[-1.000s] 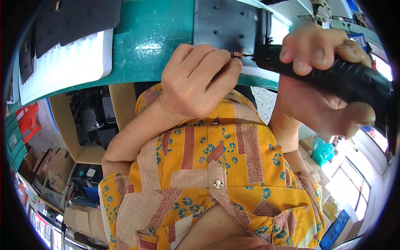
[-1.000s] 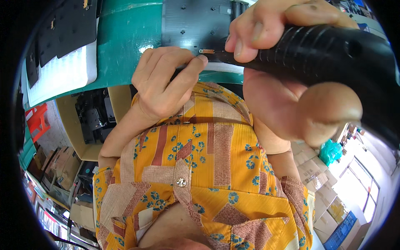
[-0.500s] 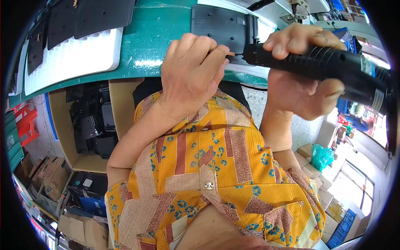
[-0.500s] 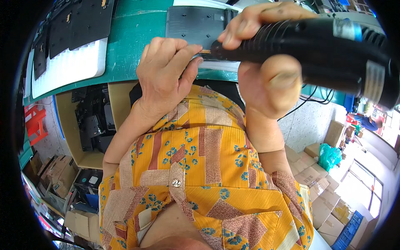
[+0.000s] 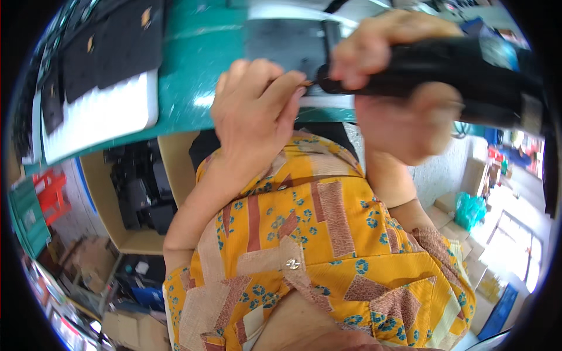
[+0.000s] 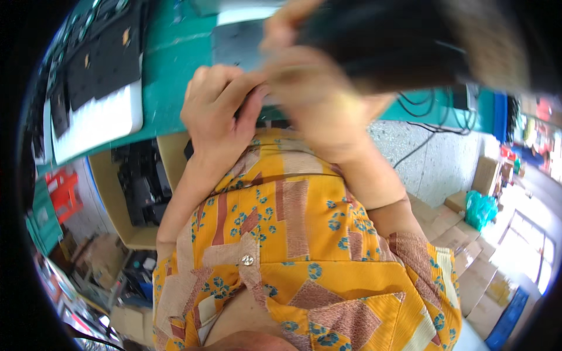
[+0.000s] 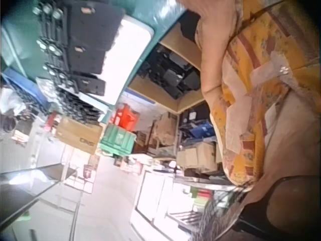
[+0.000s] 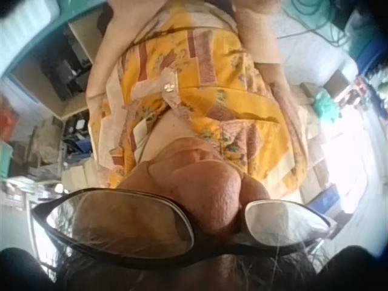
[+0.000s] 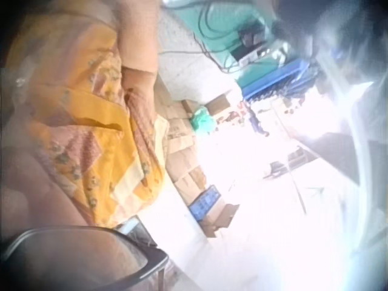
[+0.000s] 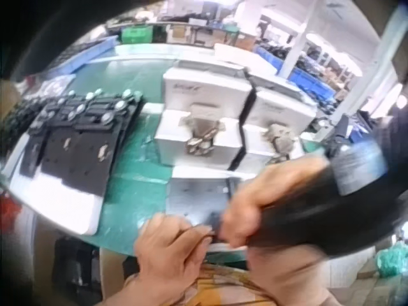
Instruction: The recorder uses an electric screwdriver and automated screw feeders to assemble black electronic panels at a factory workbench.
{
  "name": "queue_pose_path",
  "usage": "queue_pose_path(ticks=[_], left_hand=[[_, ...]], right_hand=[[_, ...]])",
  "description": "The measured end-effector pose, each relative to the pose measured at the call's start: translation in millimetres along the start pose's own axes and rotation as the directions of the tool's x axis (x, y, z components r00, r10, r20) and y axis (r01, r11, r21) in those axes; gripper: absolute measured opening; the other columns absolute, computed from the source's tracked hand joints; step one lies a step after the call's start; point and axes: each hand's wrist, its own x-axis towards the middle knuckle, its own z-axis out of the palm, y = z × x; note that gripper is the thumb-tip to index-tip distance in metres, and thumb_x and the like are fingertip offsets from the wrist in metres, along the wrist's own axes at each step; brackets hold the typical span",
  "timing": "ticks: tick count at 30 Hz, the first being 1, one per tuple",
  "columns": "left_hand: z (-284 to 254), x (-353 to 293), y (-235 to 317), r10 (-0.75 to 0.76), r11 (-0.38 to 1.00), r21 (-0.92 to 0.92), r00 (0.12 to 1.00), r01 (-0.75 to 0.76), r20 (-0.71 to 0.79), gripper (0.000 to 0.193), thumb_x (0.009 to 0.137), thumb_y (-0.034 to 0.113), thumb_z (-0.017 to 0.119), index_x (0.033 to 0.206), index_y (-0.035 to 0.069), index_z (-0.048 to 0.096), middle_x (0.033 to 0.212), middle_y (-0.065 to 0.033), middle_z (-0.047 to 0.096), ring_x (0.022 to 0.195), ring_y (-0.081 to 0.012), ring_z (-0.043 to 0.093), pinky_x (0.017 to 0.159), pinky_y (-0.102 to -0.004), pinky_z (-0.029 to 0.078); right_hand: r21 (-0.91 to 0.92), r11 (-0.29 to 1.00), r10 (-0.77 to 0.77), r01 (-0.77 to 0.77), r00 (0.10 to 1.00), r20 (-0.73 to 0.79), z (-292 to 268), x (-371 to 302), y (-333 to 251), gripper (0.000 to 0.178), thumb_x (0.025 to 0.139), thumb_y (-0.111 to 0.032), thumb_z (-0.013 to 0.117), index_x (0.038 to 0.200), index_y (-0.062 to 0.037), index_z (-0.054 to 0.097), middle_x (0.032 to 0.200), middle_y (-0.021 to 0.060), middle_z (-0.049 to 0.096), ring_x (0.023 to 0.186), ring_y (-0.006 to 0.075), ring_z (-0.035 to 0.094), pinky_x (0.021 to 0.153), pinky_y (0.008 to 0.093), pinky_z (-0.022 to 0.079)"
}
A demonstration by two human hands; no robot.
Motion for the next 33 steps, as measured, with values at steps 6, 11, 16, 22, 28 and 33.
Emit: queue_pose_path(ticks=[6,11,16,22,28,33], left_hand=[[3,-1,18,0.003,1.0,0.02,1.0,-0.003,0.031,0.019,0.075,0.011,0.077,0.092,0.014,0.071,0.086,-0.0013,0.058,0.08,-0.0244,0.055,0.07,-0.038,0.042],[9,-7,20,-0.132,0.983,-0.132,0.991,0.128,-0.023,0.012,0.07,0.014,0.072,0.082,0.015,0.072,0.088,-0.0021,0.06,0.082,-0.0248,0.057,0.069,-0.0382,0.042],[6,-8,7,0.004,0.997,0.074,0.999,-0.001,-0.045,0.016,0.068,0.009,0.073,0.083,0.015,0.073,0.087,-0.0019,0.061,0.081,-0.0251,0.057,0.069,-0.0377,0.042],[5,-6,3,-0.025,0.995,0.095,0.999,0.022,0.029,0.018,0.075,0.009,0.08,0.092,0.012,0.074,0.084,-0.0014,0.06,0.08,-0.0215,0.057,0.068,-0.0352,0.043],[-4,-3,1,-0.03,0.993,0.115,0.994,0.018,0.105,0.022,0.078,0.007,0.079,0.098,0.008,0.073,0.089,-0.0062,0.064,0.083,-0.0242,0.06,0.073,-0.035,0.048],[-4,-7,-3,-0.058,0.998,0.005,0.994,0.058,0.09,0.033,0.073,0.007,0.082,0.103,0.007,0.071,0.09,-0.0064,0.066,0.084,-0.0252,0.061,0.073,-0.0355,0.045]], right_hand=[[-0.192,0.981,-0.052,0.006,0.97,-0.237,27,-4,15,0.037,0.071,-0.016,0.08,0.097,0.0015,0.061,0.075,0.0052,0.062,0.062,0.0144,0.058,0.058,0.026,0.048],[-0.054,0.999,-0.013,-0.001,0.968,-0.25,47,-4,7,0.05,0.064,-0.017,0.085,0.104,0.0044,0.064,0.08,0.0038,0.064,0.063,0.0136,0.059,0.059,0.025,0.047],[-0.126,0.992,-0.048,0.016,0.965,-0.256,48,-9,23,0.058,0.064,-0.023,0.089,0.107,0.0049,0.063,0.081,0.0061,0.063,0.063,0.0153,0.061,0.059,0.0258,0.049],[-0.131,0.98,-0.184,0.151,0.938,-0.295,5,-19,-15,0.03,0.093,-0.019,0.063,0.113,0.0011,0.056,0.09,0.0128,0.06,0.073,0.0198,0.059,0.067,0.0355,0.052],[-0.187,0.962,-0.262,0.199,0.864,-0.43,-51,-31,-15,0.029,0.098,-0.026,0.057,0.113,-0.0009,0.058,0.091,0.014,0.061,0.074,0.0229,0.06,0.071,0.0407,0.053],[-0.326,0.929,-0.309,0.176,0.854,-0.418,-52,-33,-6,0.028,0.097,-0.021,0.056,0.112,0.0018,0.059,0.089,0.015,0.063,0.07,0.0226,0.061,0.067,0.041,0.054]])
